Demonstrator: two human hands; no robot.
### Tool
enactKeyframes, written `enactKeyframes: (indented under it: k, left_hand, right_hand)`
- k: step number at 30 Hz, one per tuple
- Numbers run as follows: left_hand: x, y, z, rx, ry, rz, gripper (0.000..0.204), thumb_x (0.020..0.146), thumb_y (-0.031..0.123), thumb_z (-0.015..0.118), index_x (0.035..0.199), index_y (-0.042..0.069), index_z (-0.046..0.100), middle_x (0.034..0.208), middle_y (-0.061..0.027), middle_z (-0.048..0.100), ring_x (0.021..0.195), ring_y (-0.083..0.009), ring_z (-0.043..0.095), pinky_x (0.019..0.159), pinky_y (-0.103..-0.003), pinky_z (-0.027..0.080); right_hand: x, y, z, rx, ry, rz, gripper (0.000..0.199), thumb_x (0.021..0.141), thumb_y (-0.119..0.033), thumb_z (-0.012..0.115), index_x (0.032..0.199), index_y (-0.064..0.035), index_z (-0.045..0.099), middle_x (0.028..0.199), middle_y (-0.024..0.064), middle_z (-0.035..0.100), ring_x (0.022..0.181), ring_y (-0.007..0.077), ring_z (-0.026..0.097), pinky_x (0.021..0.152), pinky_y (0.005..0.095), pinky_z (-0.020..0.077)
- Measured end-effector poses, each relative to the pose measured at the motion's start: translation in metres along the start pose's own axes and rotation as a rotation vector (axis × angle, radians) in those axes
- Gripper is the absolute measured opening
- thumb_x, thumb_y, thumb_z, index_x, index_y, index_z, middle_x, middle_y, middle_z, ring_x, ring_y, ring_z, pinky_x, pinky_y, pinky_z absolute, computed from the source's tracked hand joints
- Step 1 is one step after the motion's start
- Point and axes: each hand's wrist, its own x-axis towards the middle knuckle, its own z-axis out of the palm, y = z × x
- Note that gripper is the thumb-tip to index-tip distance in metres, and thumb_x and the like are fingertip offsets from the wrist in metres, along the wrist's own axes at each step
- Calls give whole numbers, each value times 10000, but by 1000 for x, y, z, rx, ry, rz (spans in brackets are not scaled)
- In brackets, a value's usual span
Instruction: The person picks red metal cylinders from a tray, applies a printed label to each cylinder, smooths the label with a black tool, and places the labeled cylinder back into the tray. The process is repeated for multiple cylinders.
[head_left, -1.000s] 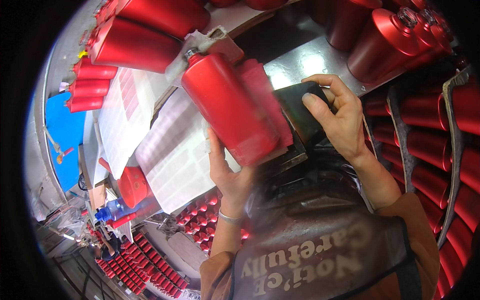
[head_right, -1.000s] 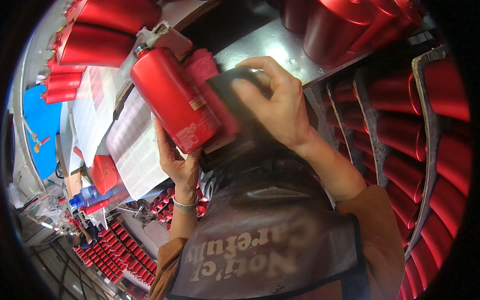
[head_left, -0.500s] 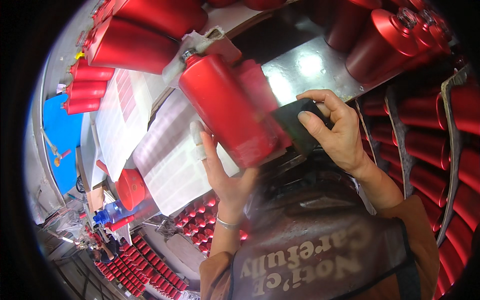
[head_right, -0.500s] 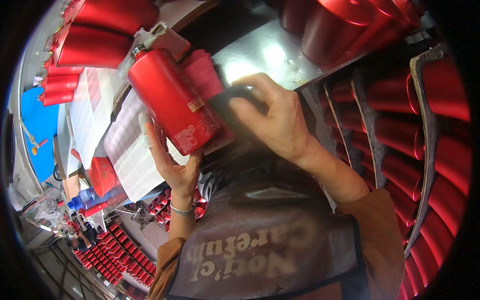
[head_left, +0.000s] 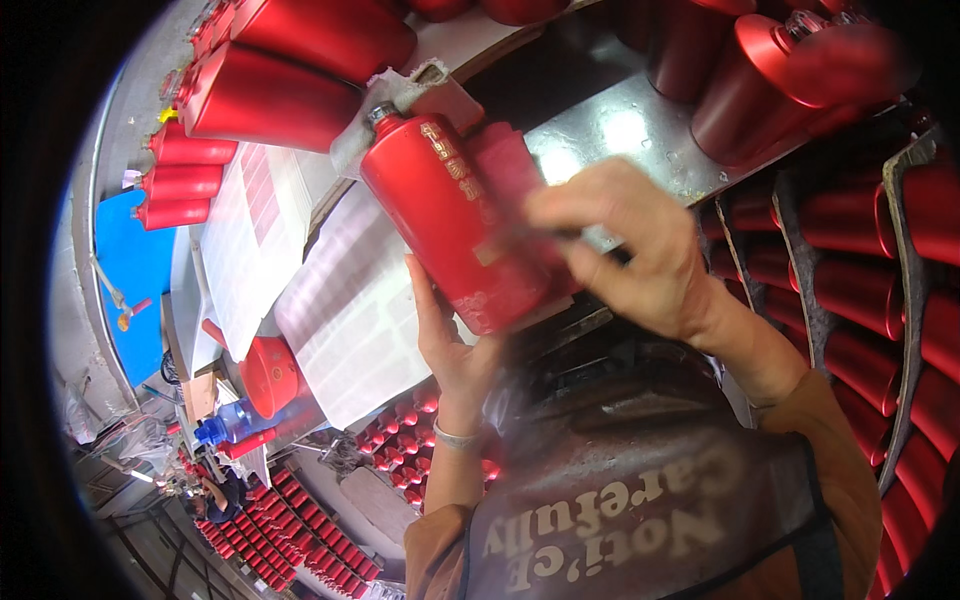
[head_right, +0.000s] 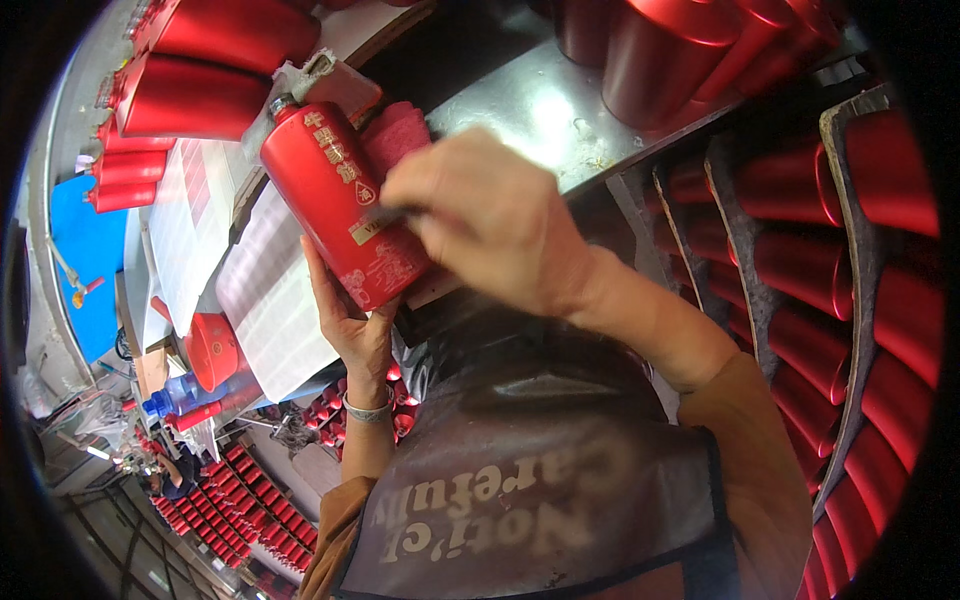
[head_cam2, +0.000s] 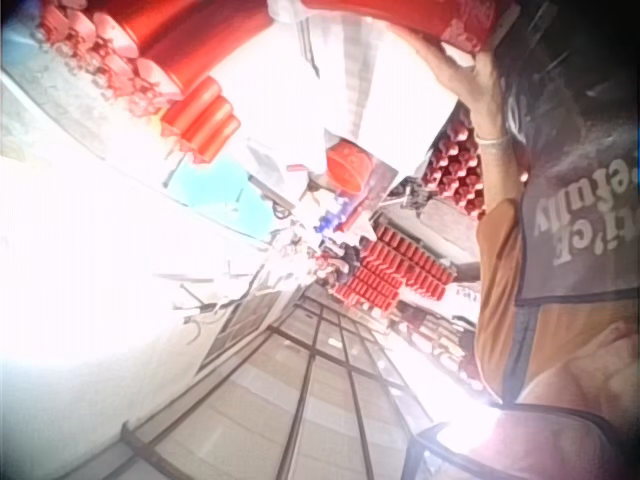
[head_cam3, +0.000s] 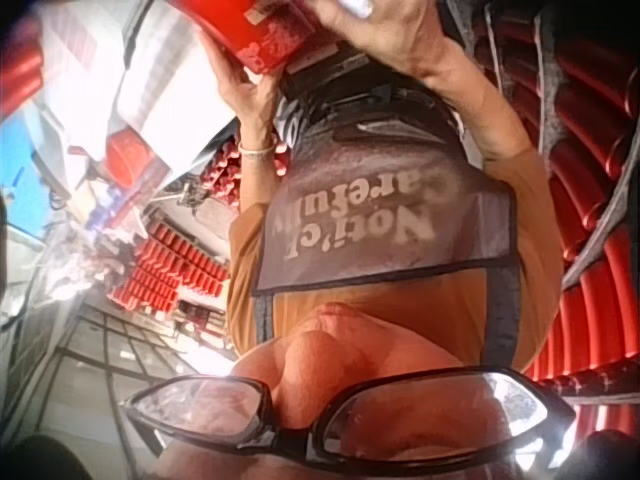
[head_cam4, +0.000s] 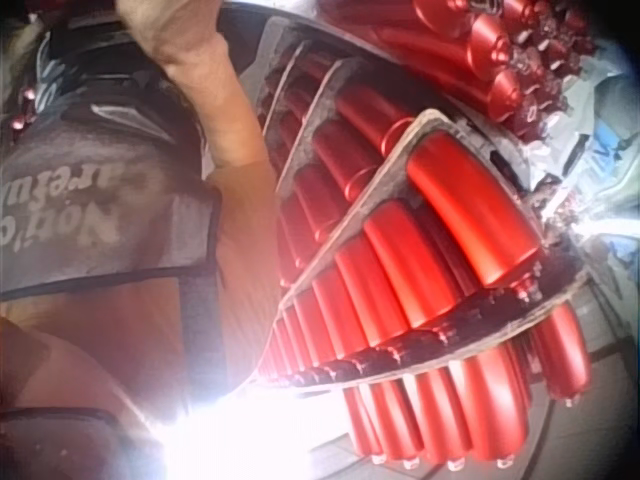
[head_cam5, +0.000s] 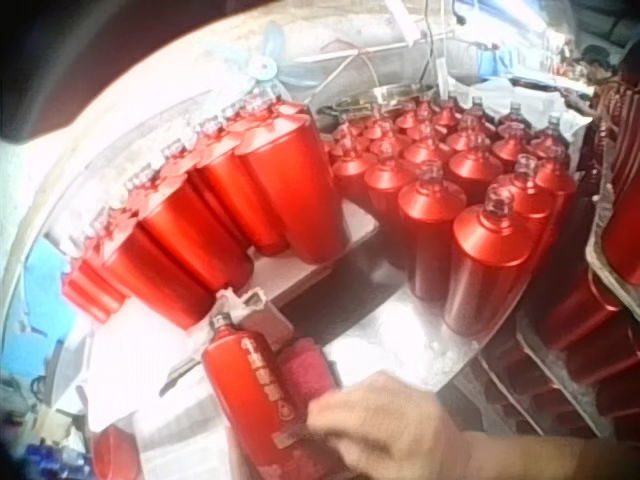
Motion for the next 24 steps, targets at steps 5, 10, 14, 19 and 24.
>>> enactKeyframes:
  k: [5, 10, 14, 19, 24]
  left_hand:
    - [0, -1, 1, -25, 16, 16, 1013, 824, 74, 782, 1604, -20, 142, 1396, -192, 562, 1219, -237, 599, 1036, -366, 471]
    - [2, 2, 0, 36, -3, 10, 1020, 823, 78, 791, 1602, -24, 140, 1386, -201, 572, 1222, -249, 598, 1049, -371, 459]
    - [1, -2, -3, 177, -32, 47, 992, 859, 91, 770, 1599, -32, 121, 1322, -212, 619, 1194, -267, 619, 1041, -368, 455]
    - [1, -11, -12, 194, -114, 6, 1083, 826, 7, 759, 1631, 75, 38, 1508, -167, 476, 1299, -248, 531, 1094, -374, 425]
    - [0, -12, -13, 148, -102, -19, 965, 875, 28, 721, 1608, 3, 94, 1441, -220, 543, 1298, -280, 561, 1084, -365, 425]
  right_hand:
    - [0, -34, 1, 195, -251, -323, 157, 759, -99, 687, 911, -75, 657, 896, 47, 654, 836, 236, 657, 748, 352, 545]
    - [12, -23, 2, 19, -5, -88, 226, 734, -37, 697, 955, -75, 682, 927, 77, 676, 831, 285, 661, 721, 379, 548]
    - [8, -38, 2, 160, -226, -244, 201, 759, -104, 718, 957, -79, 693, 944, 41, 665, 861, 233, 669, 749, 365, 551]
    - [6, -15, -2, 110, 19, 286, 264, 754, -18, 698, 1015, -60, 689, 1002, 113, 679, 911, 287, 675, 795, 357, 550]
    - [-7, -28, -2, 232, -214, -102, 352, 688, 97, 680, 1007, -51, 682, 939, 92, 713, 849, 275, 681, 769, 340, 548]
